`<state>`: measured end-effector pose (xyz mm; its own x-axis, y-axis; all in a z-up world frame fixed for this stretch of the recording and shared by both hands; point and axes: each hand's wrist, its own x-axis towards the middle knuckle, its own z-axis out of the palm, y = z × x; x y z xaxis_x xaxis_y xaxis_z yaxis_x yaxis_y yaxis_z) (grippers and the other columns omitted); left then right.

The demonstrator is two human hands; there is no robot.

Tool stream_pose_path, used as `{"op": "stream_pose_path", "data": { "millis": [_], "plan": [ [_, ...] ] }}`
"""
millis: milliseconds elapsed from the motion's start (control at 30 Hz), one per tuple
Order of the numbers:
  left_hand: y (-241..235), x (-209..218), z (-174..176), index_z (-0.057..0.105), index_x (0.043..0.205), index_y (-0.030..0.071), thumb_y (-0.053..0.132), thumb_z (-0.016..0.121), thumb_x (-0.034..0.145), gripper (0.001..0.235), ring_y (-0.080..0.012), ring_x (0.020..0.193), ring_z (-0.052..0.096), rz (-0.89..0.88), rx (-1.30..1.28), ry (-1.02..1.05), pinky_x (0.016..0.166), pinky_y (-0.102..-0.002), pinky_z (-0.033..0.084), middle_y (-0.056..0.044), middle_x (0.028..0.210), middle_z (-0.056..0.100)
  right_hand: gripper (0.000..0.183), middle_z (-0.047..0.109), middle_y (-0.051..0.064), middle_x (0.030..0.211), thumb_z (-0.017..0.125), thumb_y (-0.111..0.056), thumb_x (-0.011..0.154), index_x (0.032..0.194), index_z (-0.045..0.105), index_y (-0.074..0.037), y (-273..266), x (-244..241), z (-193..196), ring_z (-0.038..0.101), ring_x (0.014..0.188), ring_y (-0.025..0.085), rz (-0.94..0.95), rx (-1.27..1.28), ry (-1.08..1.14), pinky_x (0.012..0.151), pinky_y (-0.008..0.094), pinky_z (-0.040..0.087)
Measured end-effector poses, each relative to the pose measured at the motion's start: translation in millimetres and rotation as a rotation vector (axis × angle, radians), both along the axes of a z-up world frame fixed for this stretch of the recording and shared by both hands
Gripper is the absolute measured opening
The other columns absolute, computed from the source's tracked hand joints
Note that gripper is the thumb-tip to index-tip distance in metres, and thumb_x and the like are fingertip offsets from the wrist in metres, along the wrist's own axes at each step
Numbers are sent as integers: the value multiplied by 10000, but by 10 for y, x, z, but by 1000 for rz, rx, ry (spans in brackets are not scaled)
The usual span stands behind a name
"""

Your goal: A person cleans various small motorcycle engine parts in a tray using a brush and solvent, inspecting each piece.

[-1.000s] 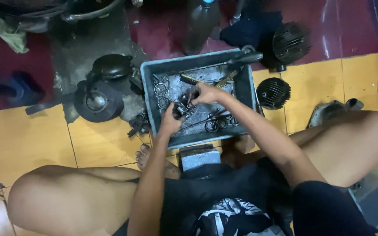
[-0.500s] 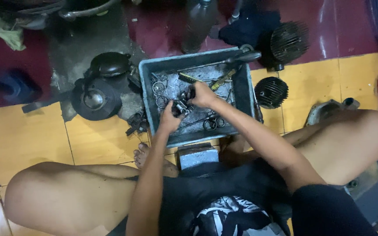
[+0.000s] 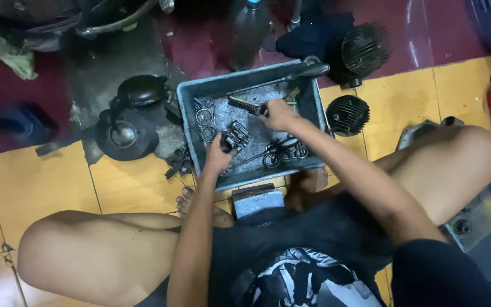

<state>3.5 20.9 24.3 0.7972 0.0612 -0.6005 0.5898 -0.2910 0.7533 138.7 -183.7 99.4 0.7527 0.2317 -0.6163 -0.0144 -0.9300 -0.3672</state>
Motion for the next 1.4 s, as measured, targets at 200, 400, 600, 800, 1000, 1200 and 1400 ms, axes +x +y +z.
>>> {"op": "stream_pose_path", "data": {
  "millis": [200,400,600,800,1000,1200,1400],
  "plan": [
    [13,15,9,630,1246,227,136,822,796,498,-313,1220,652,-47,47,45,1048,-442,552,-116,1203,735,382,772,206,1090,772,-329,868,1129,788,-51,-576,126,521,728,1083,411,81,-269,-73,846,557,599],
    [40,28,-48,515,1429,183,96,795,841,657,-349,1324,577,-29,-18,69,1108,-493,511,-211,1410,605,237,773,193,1059,776,-199,848,1039,801,-63,-550,-21,638,745,1050,374,367,-296,-259,820,458,615],
    [-8,37,290,360,1579,75,164,818,856,860,-374,1440,451,-60,37,82,1193,-512,432,-252,1533,477,427,689,135,1201,837,-285,824,1196,751,-95,-768,23,152,602,1201,347,521,-292,-664,923,445,537],
    [4,3,266,550,1326,126,88,789,861,524,-393,1287,596,4,-56,47,1066,-509,535,-214,1363,617,428,788,124,1128,775,-446,777,1073,799,-138,-802,-197,-390,715,1160,335,642,-309,-105,918,486,595],
    [3,24,341,420,1479,98,87,785,866,713,-344,1297,604,20,-50,109,1085,-490,540,-242,1433,567,170,809,66,998,744,-211,780,930,815,-176,-740,-496,-634,734,1081,288,881,-364,-230,832,429,596],
    [-1,50,454,512,1355,125,107,791,865,564,-351,1314,587,11,-15,117,1103,-492,515,-209,1442,556,121,799,62,1000,719,-188,799,885,804,-191,-870,-598,-814,694,1122,311,921,-327,-374,874,474,571],
    [10,123,366,523,1335,152,169,835,852,575,-347,1328,575,5,-27,112,1102,-503,514,-184,1437,566,260,791,111,1093,735,-327,815,986,790,-139,-880,-362,-788,648,1250,322,856,-367,-207,1042,514,494]
  ]
}}
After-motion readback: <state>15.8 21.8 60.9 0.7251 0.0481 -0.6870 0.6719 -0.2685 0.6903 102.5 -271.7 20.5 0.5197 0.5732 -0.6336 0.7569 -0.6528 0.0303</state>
